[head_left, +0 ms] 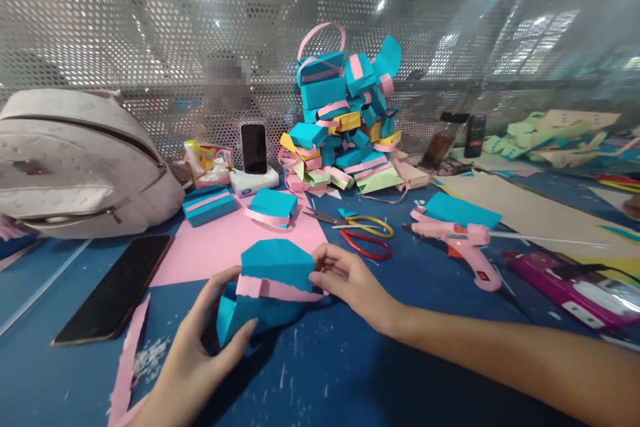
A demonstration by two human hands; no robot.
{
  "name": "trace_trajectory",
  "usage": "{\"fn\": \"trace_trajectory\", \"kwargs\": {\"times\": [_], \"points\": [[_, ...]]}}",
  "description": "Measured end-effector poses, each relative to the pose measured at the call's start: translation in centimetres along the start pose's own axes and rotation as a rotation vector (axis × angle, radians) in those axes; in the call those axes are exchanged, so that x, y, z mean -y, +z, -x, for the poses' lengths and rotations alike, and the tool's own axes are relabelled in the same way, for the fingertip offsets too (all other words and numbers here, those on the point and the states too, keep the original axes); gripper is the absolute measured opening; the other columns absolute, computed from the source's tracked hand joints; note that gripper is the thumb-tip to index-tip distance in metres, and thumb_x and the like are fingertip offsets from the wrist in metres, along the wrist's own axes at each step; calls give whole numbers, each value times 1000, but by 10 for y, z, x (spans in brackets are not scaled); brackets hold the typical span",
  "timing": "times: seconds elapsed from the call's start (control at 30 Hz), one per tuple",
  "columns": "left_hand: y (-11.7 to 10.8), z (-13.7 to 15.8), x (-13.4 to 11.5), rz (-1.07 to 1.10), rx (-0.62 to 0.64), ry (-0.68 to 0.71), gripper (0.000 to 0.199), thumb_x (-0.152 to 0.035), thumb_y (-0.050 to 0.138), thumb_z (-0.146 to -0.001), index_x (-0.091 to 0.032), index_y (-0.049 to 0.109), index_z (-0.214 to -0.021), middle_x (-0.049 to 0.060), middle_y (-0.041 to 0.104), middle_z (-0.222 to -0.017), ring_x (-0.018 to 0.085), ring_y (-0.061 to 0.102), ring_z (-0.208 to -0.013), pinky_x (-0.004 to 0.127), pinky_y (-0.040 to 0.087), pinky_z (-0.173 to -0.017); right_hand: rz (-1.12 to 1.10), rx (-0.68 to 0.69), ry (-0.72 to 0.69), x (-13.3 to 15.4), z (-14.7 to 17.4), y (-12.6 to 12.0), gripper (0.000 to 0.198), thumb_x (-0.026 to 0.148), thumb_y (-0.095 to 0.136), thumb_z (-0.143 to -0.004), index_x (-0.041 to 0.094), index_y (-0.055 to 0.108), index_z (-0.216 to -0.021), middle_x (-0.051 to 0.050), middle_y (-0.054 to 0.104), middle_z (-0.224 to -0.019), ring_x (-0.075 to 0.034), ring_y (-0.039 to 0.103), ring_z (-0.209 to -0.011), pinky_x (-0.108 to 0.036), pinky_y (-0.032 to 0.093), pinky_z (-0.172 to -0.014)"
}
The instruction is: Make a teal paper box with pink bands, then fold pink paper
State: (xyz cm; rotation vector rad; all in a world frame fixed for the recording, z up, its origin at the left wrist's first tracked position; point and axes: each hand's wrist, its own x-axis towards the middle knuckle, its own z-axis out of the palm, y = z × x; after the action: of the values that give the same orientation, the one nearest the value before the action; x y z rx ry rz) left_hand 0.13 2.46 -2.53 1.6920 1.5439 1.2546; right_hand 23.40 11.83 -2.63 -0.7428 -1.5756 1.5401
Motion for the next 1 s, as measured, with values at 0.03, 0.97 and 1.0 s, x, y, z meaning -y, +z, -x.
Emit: {"fn": "trace_trajectory", "kwargs": {"times": [0.03, 0.97, 1.0], "points": [[-1, -2, 0, 10, 11, -20, 50, -41, 66, -85, -28, 50, -131, 5, 67, -120, 22, 68, -102, 33, 59, -87, 4, -1, 3, 0, 0, 0, 28, 40, 73, -82, 19, 54, -87, 3, 50, -78, -11, 52, -71, -25, 44, -65], [-6, 10, -13, -204, 132, 194, 33, -31, 62, -90, -25, 50, -120, 3, 67, -109, 20, 65, -99, 30, 55, -84, 472, 214, -294, 56, 37, 22, 13, 19, 54, -93, 20, 63, -84, 1, 66, -77, -15, 56, -79, -30, 42, -77], [-5, 10, -16, -205, 124, 201, 32, -31, 62, -90, -24, 51, -119, 3, 67, -107, 20, 66, -97, 30, 54, -83, 419, 234, -259, 59, 39, 23, 14, 16, 52, -93, 20, 63, -86, 1, 66, -78, -14, 57, -77, -28, 44, -74]]}}
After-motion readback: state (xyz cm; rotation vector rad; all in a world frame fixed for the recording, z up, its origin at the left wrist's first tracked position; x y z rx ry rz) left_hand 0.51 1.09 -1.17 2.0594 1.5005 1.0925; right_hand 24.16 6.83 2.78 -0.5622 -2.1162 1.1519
